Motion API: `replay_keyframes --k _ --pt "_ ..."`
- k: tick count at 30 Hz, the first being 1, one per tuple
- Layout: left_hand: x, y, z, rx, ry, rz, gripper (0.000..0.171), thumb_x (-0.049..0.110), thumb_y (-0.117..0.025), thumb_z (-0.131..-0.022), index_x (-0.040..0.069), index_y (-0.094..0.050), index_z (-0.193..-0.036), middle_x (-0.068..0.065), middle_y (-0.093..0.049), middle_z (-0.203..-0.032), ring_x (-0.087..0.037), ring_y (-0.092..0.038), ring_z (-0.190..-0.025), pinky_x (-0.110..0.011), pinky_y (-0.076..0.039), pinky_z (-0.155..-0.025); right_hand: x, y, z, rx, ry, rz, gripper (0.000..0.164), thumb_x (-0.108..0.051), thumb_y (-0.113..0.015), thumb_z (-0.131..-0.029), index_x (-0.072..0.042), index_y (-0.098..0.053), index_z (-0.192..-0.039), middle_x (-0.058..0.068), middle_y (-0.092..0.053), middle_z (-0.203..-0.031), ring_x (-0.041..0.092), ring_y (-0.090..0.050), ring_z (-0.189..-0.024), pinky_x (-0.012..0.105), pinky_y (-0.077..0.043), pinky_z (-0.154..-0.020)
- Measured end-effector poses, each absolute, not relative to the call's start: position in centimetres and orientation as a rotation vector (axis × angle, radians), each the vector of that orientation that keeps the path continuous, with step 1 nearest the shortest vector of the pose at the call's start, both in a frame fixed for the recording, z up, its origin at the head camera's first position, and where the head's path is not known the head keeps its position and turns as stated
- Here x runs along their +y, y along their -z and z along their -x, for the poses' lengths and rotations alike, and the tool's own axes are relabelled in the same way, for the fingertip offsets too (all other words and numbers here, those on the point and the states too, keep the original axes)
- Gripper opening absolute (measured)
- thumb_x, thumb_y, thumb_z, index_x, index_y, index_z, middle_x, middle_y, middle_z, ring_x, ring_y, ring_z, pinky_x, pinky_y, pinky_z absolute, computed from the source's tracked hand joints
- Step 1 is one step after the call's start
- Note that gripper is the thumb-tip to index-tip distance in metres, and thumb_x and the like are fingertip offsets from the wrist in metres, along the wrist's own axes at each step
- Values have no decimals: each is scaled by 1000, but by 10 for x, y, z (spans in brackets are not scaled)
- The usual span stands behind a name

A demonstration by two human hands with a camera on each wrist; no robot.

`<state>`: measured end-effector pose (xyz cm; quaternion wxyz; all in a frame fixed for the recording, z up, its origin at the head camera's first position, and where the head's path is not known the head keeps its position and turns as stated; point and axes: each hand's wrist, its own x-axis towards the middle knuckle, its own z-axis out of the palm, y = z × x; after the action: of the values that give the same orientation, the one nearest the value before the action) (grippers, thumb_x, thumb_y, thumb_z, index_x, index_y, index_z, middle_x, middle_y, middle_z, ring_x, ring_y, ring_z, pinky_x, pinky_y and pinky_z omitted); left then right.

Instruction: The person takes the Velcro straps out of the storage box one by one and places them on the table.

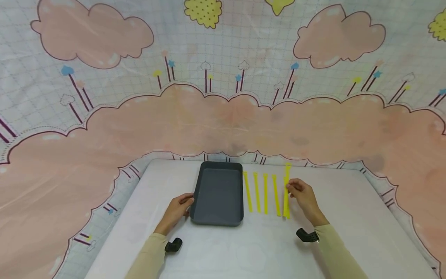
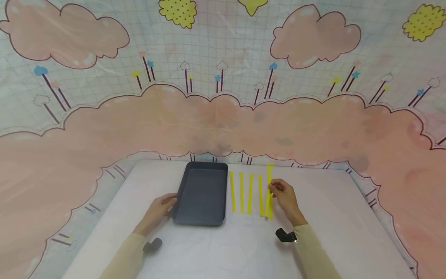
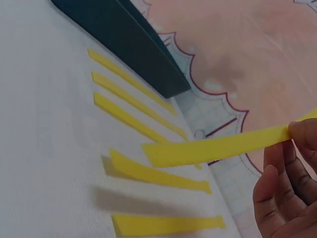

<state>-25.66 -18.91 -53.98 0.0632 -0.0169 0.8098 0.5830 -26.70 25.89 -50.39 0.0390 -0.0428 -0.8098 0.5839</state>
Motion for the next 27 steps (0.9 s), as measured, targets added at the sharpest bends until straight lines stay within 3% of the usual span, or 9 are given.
replay_keyframes --k 15,27 --pt "-189 535 252 2444 -1779 30 42 19 -57 -100 -1 -54 -137 -26 -59 -133 -31 -62 -114 -34 -59 -73 283 510 267 -2464 -1809 256 30 -21 -59 -100 2 -55 -119 -16 -61 -85 3 -58 -82 19 -53 -73" --pt "-189 538 254 2444 -1774 65 39 18 -58 -100 2 -57 -136 -23 -61 -132 -29 -63 -112 -32 -59 -73 294 516 270 -2498 -1861 309 33 -24 -59 -100 2 -54 -121 -14 -62 -89 3 -58 -84 20 -52 -73"
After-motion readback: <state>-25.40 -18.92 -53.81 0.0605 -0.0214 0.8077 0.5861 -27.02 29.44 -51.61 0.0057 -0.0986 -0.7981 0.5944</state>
